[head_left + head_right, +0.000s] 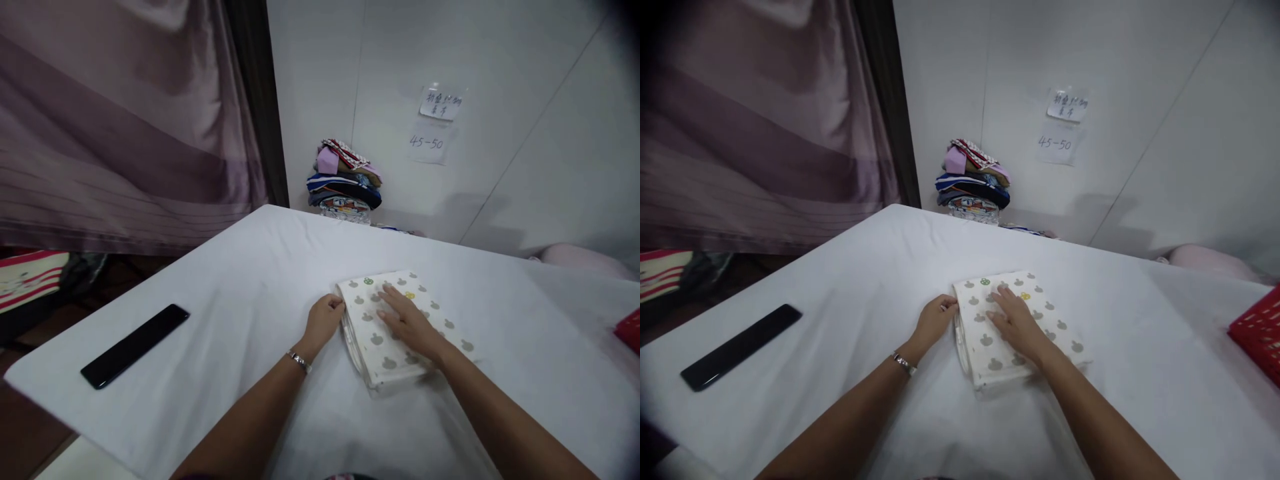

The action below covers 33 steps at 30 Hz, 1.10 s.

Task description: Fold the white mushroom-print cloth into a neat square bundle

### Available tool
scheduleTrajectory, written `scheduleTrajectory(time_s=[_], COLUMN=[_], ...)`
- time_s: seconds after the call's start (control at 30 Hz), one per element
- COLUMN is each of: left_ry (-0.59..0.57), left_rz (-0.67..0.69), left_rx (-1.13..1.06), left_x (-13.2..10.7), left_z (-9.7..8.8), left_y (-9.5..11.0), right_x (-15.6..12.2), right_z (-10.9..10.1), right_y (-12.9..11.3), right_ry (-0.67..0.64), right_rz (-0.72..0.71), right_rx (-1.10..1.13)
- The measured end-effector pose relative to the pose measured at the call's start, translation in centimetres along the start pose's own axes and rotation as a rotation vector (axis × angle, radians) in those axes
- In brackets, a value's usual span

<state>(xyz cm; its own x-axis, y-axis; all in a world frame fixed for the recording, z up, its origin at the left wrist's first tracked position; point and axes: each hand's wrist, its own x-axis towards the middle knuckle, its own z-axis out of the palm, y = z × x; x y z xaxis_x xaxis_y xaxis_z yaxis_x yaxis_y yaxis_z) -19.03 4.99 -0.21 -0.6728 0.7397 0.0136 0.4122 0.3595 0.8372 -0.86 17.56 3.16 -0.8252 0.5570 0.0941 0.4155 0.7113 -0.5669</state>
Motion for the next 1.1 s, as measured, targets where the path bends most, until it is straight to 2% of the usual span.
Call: scheduleTrajectory(time_s=[0.1,0.23,0.33,0.47,0.63,0.8,0.97,1.1], left_ry=[0.02,0.037,0.027,0.003,0.005,-0.013,0.054,0.14], left_rz=[-0.048,-0.08,-0.087,-0.095,-0.073,-0.094,-0.061,0.023], left_rx=[0.012,0.021,0.023,0.022,0.039,0.025,0.096,0.197], left_x=[0.4,0.9,1.2,1.6,1.9,2.1,1.4,0.6], left_z=[0.2,0.3,0.4,0.7,1.0,1.1,1.3,1.5], left_y=[0.2,0.2,0.3,0.7,1.3,1.4,1.6,2.1], right_x=[3.0,5.7,6.3,6.2,6.2,6.2,6.6,7.2], right_z=[0.5,1.8,3.3,4.3,3.6,3.5,4.5,5.1], right_y=[-0.1,1.6,2.9,3.7,3.1,0.3,-2.3,-2.1], right_ry=[0.039,0.051,0.038,0.073,0.051,0.036,0.005,0.013], right_rz=[-0.008,0.073,0.069,0.057,0.067,0.023,-0.045,-0.047], right_rx=[-0.064,-0.286,-0.422,-0.468,-0.391,-0.201,-0.073,-0.005])
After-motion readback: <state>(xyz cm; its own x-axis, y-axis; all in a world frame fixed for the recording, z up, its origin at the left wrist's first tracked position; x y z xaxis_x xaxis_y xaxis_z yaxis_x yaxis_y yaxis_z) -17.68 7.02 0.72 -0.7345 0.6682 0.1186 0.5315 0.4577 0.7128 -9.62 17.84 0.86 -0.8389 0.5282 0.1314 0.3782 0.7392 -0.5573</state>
